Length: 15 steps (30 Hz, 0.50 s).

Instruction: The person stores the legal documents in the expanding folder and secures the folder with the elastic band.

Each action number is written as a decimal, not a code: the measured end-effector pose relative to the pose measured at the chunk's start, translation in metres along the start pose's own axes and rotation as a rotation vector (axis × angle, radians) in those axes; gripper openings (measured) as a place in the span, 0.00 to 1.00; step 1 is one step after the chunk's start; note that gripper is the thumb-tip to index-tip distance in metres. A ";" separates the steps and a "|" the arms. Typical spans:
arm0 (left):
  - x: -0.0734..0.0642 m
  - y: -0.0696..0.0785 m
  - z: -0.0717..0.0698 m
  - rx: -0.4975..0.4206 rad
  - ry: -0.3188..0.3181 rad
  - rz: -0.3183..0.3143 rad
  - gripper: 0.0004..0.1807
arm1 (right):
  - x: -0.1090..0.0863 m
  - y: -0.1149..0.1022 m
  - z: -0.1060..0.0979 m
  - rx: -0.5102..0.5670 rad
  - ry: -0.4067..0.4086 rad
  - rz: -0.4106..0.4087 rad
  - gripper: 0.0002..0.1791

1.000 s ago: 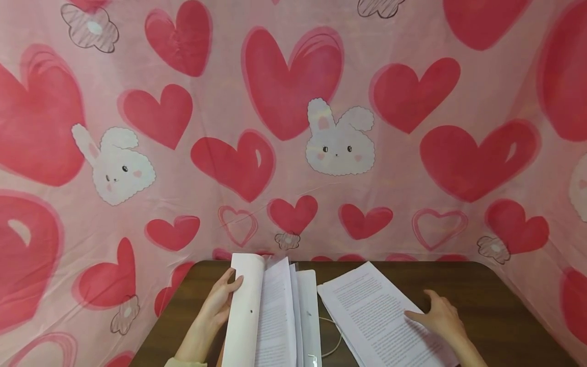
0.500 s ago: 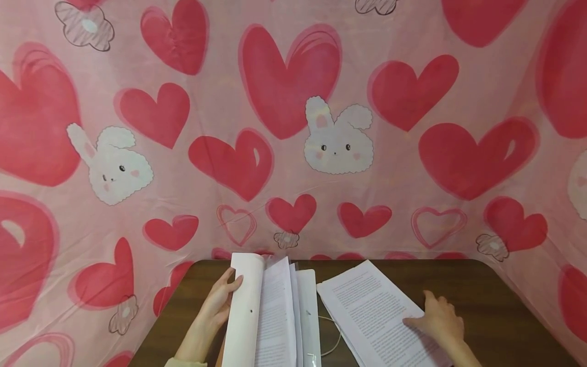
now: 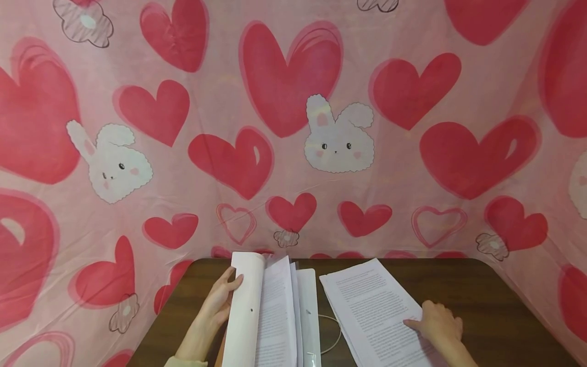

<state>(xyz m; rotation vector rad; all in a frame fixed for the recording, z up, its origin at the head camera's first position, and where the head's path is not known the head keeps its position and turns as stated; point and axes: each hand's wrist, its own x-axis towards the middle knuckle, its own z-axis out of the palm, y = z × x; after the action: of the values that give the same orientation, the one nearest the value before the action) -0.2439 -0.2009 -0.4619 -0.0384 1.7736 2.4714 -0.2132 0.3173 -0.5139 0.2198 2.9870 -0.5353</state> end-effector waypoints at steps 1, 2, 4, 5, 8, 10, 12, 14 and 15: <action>0.000 0.000 0.000 0.004 0.000 0.001 0.44 | -0.001 0.000 0.001 -0.005 0.003 -0.003 0.43; 0.000 0.000 0.001 0.006 0.007 -0.003 0.44 | -0.001 -0.001 0.001 -0.008 0.008 -0.006 0.43; 0.001 0.000 0.001 0.007 0.009 -0.004 0.43 | -0.002 -0.002 0.001 -0.003 0.013 -0.003 0.43; 0.001 0.000 0.001 0.004 0.009 -0.003 0.43 | -0.002 -0.001 0.001 0.010 0.010 0.002 0.44; 0.002 -0.001 0.000 0.001 0.002 0.002 0.44 | -0.004 0.000 0.001 0.056 -0.001 0.024 0.45; 0.003 -0.001 0.000 0.000 -0.004 0.004 0.44 | -0.004 0.002 0.000 0.086 -0.012 0.037 0.45; 0.003 -0.002 -0.001 0.004 -0.008 0.008 0.44 | -0.005 0.002 0.000 0.089 -0.017 0.042 0.46; 0.004 -0.002 -0.001 0.006 -0.007 0.004 0.44 | -0.006 0.002 -0.001 0.084 -0.016 0.042 0.47; 0.004 -0.002 -0.001 0.008 -0.006 0.003 0.44 | -0.007 0.001 0.000 0.078 -0.010 0.039 0.49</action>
<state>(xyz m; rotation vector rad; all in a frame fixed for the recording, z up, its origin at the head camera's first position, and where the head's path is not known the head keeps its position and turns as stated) -0.2473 -0.2007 -0.4646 -0.0277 1.7821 2.4635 -0.2064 0.3173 -0.5129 0.2799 2.9482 -0.6470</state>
